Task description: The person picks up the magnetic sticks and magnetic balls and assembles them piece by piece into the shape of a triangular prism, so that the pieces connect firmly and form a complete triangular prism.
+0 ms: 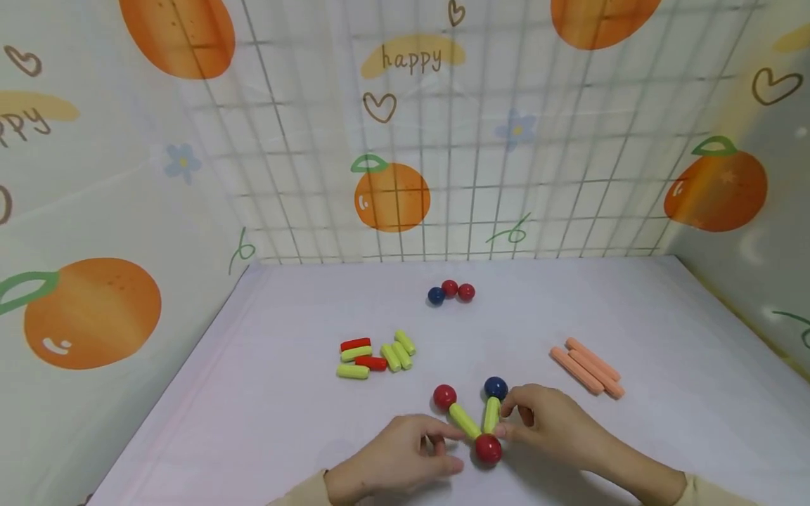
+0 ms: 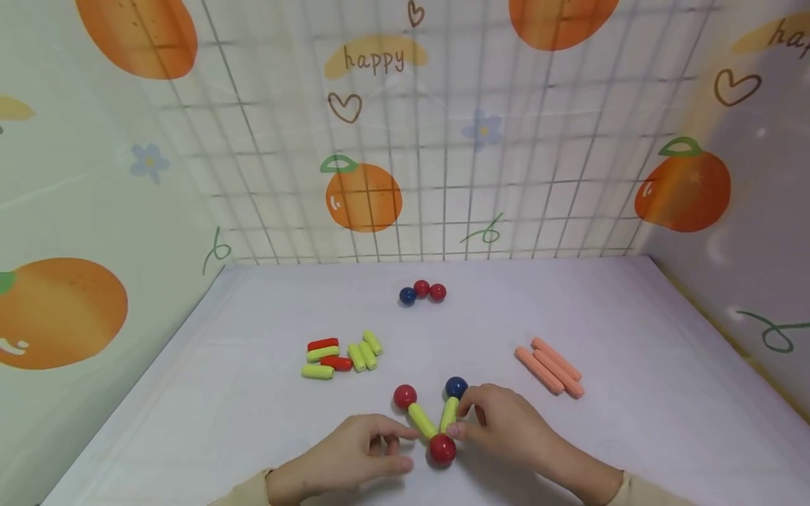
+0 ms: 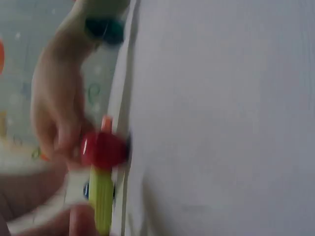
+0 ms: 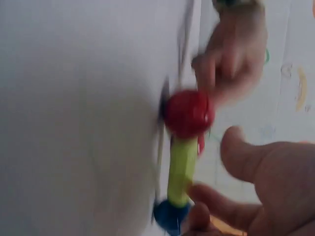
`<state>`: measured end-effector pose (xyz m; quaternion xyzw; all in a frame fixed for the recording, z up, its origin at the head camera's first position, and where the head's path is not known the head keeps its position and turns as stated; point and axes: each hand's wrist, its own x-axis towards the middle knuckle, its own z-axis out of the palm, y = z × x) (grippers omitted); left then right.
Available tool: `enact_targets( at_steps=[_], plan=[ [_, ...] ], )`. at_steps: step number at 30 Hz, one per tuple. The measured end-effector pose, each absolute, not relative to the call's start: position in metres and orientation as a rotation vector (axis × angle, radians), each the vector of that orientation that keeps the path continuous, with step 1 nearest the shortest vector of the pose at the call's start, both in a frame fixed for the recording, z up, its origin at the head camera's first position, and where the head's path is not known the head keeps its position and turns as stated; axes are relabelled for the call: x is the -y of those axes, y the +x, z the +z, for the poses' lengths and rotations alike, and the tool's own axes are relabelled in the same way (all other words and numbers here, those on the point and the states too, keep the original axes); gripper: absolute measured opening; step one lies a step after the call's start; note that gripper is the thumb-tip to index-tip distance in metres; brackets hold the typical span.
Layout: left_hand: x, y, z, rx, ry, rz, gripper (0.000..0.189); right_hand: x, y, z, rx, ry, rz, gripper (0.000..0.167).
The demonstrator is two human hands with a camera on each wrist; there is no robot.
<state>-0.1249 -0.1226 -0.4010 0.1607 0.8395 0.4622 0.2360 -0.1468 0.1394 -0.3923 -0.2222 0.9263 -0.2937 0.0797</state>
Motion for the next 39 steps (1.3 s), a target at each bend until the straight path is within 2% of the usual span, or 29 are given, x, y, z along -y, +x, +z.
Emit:
enact_targets(
  at_steps=[4,7,13,24,32,39],
  plan=[
    [0.148,-0.144,-0.4,-2.766,0.326,1.19,0.032,-0.131,-0.133,-0.396,-2.76,-0.691,-0.864,0.057],
    [0.17,-0.158,-0.399,-3.055,0.165,1.059,0.034,-0.125,-0.129,-0.398,-2.78,-0.671,-0.805,0.061],
    [0.207,-0.173,-0.396,-3.159,-0.076,0.768,0.04,-0.127,-0.129,-0.399,-2.82,-0.644,-0.765,0.049],
    [0.221,-0.175,-0.399,-3.072,-0.081,0.781,0.022,-0.137,-0.134,-0.399,-2.872,-0.619,-0.802,0.033],
    [0.223,-0.174,-0.402,-3.023,-0.093,0.823,0.028,-0.146,-0.138,-0.4,-2.853,-0.528,-0.816,0.034],
    [0.227,-0.177,-0.406,-3.023,-0.106,0.846,0.023,-0.153,-0.14,-0.402,-2.828,-0.499,-0.838,0.036]
  ],
)
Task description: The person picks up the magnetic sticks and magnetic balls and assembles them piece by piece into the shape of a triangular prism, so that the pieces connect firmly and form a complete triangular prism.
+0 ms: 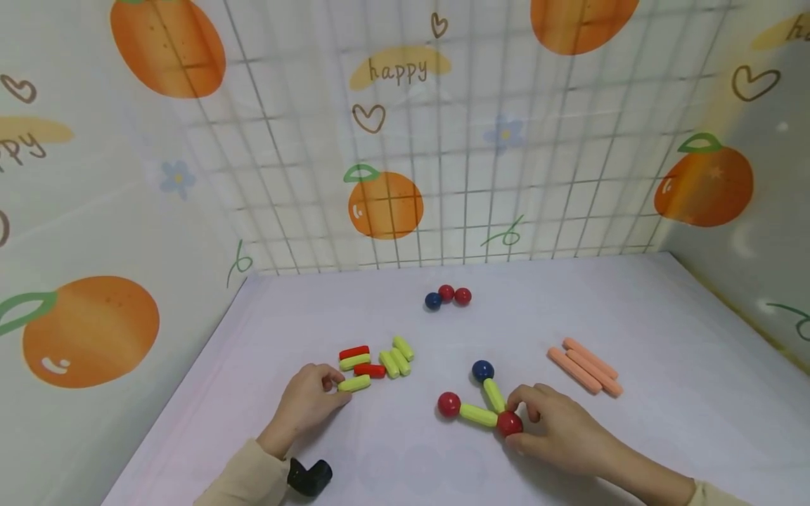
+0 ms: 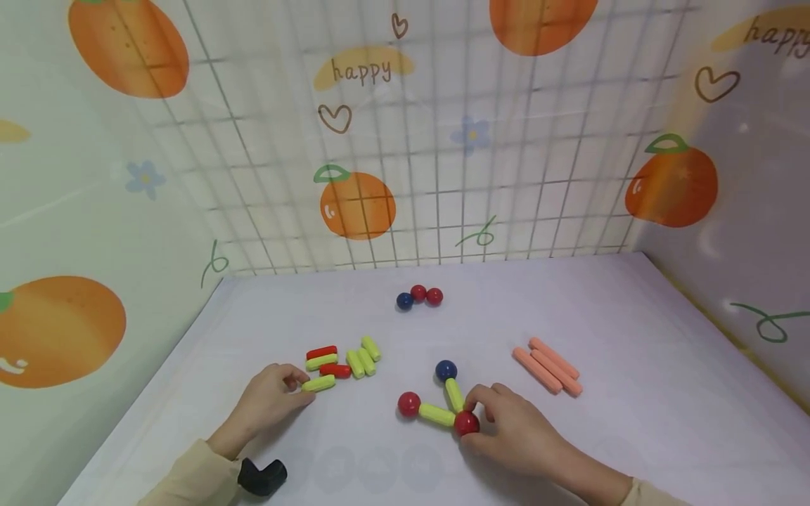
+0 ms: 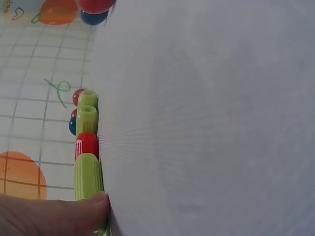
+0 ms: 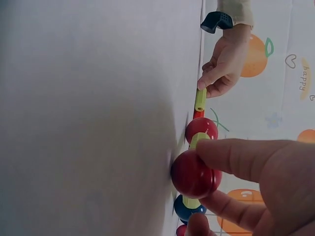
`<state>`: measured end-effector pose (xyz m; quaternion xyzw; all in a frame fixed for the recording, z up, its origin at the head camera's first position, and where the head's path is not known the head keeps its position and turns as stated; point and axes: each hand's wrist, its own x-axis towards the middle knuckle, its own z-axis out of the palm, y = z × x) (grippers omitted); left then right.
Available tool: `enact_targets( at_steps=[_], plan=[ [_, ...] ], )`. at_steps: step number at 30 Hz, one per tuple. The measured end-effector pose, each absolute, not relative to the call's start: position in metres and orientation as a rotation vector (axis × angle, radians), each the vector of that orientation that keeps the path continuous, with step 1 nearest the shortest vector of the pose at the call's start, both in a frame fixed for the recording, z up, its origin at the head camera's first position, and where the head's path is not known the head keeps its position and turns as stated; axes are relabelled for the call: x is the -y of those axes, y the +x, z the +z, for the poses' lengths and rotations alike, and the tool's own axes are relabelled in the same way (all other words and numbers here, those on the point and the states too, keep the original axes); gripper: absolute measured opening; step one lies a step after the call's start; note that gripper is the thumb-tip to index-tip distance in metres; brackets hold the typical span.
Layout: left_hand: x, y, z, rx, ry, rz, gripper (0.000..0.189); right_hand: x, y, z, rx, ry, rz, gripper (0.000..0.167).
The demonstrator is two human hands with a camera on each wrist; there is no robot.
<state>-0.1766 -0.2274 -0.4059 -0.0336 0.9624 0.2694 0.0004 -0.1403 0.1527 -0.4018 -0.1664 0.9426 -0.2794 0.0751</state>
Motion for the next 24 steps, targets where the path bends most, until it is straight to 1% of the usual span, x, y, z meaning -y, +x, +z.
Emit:
enact_targets(
  at_steps=[10,15,24],
  plan=[
    [0.221,-0.172,-0.407,-2.981,-0.138,0.978,0.022,-0.154,-0.142,-0.402,-2.829,-0.498,-0.845,0.038],
    [0.209,-0.169,-0.403,-2.954,-0.087,1.073,0.019,-0.155,-0.142,-0.402,-2.836,-0.514,-0.86,0.038],
    [0.189,-0.166,-0.399,-2.842,-0.063,1.208,0.024,-0.157,-0.141,-0.406,-2.867,-0.578,-0.859,0.037]
  ],
)
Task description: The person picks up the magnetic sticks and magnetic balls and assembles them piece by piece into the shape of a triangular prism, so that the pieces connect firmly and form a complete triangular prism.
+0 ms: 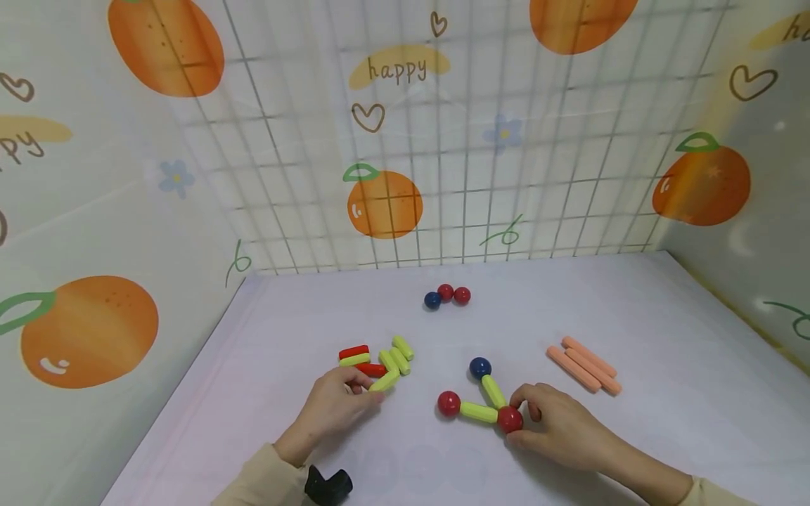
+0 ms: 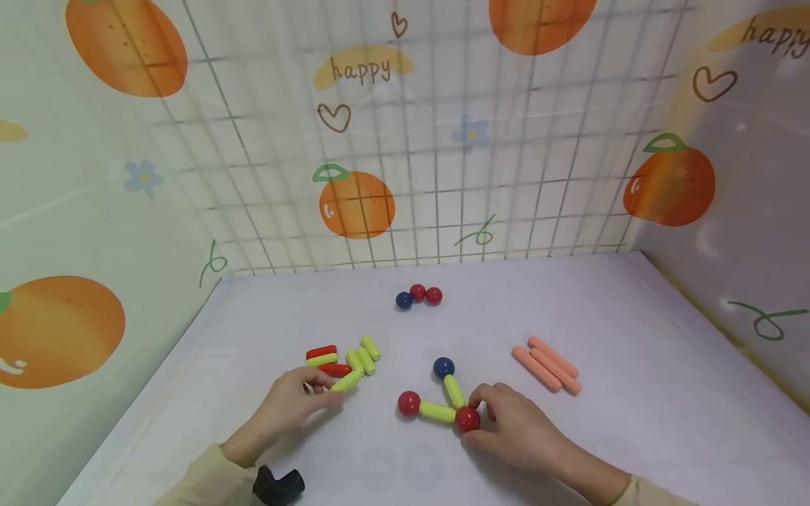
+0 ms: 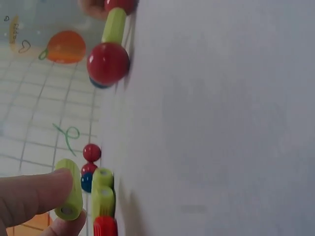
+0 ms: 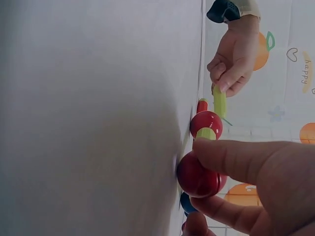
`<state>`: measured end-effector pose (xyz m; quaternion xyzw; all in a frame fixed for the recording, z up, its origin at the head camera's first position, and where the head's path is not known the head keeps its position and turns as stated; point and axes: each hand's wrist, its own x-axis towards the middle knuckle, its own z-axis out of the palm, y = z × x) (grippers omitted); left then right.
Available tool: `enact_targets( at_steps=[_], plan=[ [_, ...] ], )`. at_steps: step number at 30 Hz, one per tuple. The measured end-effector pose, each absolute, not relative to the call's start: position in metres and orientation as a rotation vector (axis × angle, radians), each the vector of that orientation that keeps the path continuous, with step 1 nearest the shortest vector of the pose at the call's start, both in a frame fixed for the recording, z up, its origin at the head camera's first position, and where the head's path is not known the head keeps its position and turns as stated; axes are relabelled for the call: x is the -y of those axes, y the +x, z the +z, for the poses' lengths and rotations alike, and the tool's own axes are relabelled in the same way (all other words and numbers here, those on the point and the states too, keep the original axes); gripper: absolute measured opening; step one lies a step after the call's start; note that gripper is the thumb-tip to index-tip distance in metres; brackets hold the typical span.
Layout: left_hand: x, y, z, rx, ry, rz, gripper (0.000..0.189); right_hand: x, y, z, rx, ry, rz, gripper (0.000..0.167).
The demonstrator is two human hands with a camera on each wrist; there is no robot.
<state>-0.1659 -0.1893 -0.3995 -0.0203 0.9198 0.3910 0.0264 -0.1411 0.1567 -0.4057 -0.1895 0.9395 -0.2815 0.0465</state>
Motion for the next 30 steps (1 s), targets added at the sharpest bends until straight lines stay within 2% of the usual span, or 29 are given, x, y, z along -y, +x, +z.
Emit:
enact_targets(
  at_steps=[17,30],
  plan=[
    [0.13,-0.166,-0.394,-2.633,0.015,1.342,0.032,-0.156,-0.143,-0.405,-2.854,-0.665,-0.876,0.038],
    [0.115,-0.17,-0.398,-2.554,-0.033,1.328,0.035,-0.156,-0.144,-0.404,-2.795,-0.625,-0.896,0.039]
  ],
)
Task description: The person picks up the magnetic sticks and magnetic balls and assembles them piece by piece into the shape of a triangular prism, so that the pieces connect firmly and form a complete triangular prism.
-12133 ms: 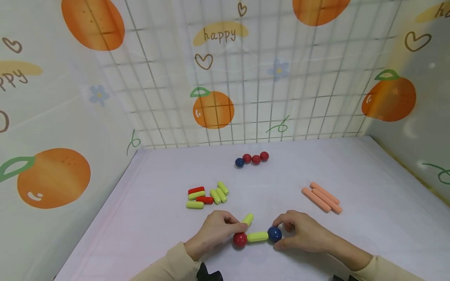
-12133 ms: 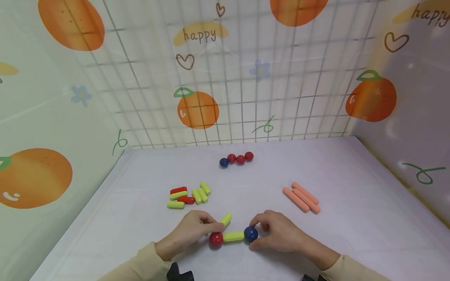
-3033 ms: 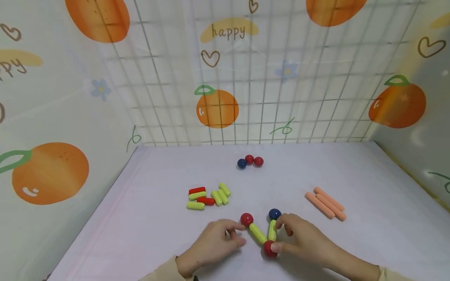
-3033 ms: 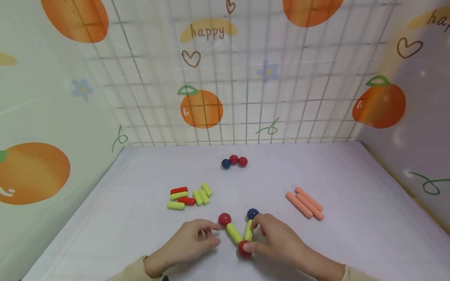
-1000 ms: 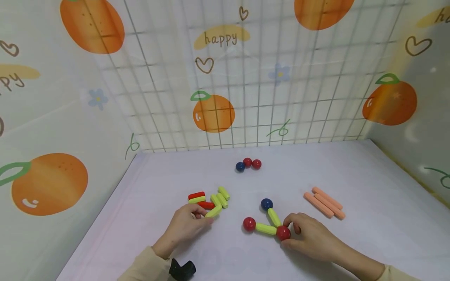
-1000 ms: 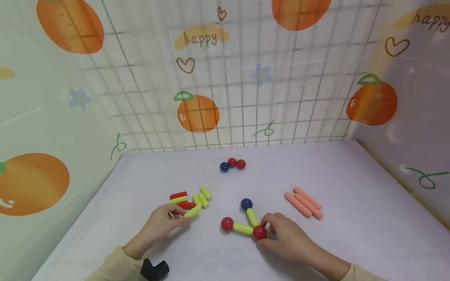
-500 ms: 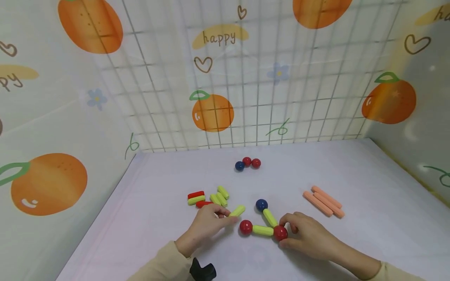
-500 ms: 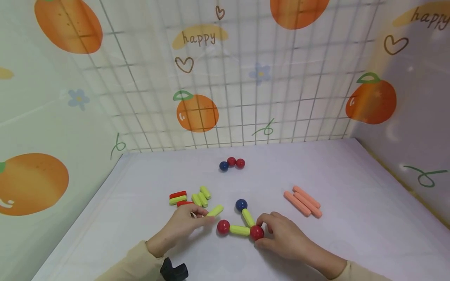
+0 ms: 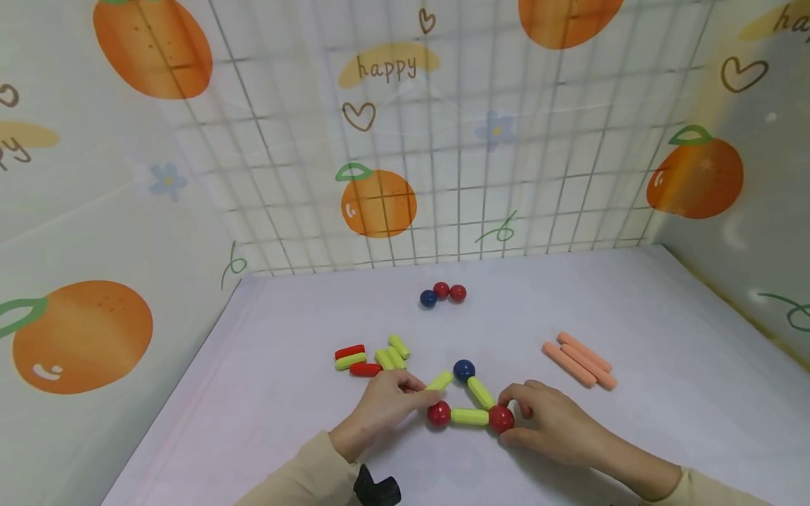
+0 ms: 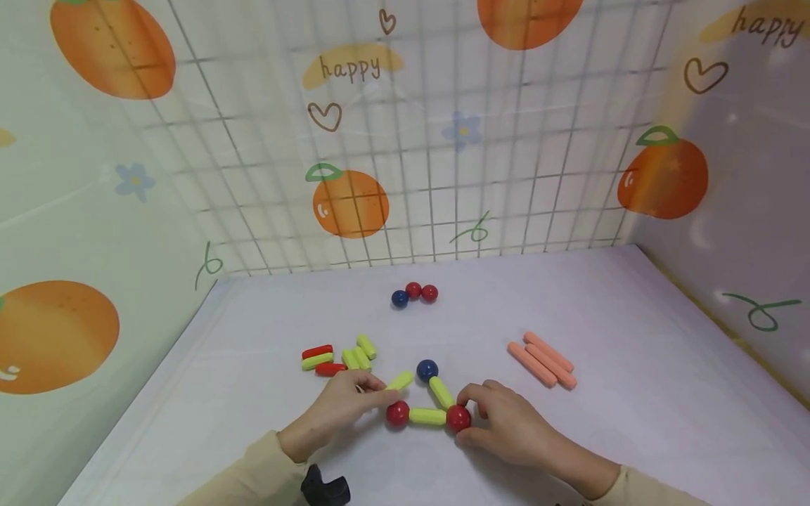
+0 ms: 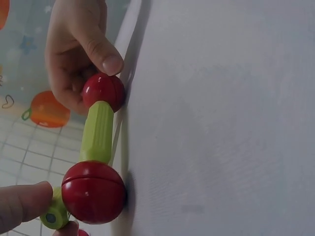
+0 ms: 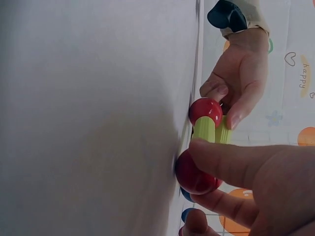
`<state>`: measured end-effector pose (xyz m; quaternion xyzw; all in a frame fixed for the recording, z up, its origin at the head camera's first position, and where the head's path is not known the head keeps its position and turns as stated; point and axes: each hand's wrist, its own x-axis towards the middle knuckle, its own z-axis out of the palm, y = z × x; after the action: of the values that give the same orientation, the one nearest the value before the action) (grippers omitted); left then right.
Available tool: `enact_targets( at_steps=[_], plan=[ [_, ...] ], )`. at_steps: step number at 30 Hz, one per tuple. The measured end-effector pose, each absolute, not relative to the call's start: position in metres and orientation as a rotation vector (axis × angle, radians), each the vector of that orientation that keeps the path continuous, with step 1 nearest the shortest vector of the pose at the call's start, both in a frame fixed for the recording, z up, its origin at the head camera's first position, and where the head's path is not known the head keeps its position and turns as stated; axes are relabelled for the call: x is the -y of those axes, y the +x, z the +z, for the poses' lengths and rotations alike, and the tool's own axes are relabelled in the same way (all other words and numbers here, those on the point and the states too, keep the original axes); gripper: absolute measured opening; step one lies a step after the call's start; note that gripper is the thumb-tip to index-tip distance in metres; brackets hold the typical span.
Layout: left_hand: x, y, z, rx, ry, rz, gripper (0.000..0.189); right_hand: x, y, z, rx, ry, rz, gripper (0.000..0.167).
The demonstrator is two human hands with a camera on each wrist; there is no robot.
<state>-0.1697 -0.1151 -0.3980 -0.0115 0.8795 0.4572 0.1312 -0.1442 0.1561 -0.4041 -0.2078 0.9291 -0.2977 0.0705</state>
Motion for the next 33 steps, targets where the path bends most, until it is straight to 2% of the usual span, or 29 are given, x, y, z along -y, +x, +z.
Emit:
enact_targets(
  at_steps=[33],
  plan=[
    [0.1062,-0.1704,-0.4059,-2.593,-0.01,1.278,0.033,-0.1528,-0.1442,-0.4053,-2.774,-0.585,-0.876,0.041]
  ],
)
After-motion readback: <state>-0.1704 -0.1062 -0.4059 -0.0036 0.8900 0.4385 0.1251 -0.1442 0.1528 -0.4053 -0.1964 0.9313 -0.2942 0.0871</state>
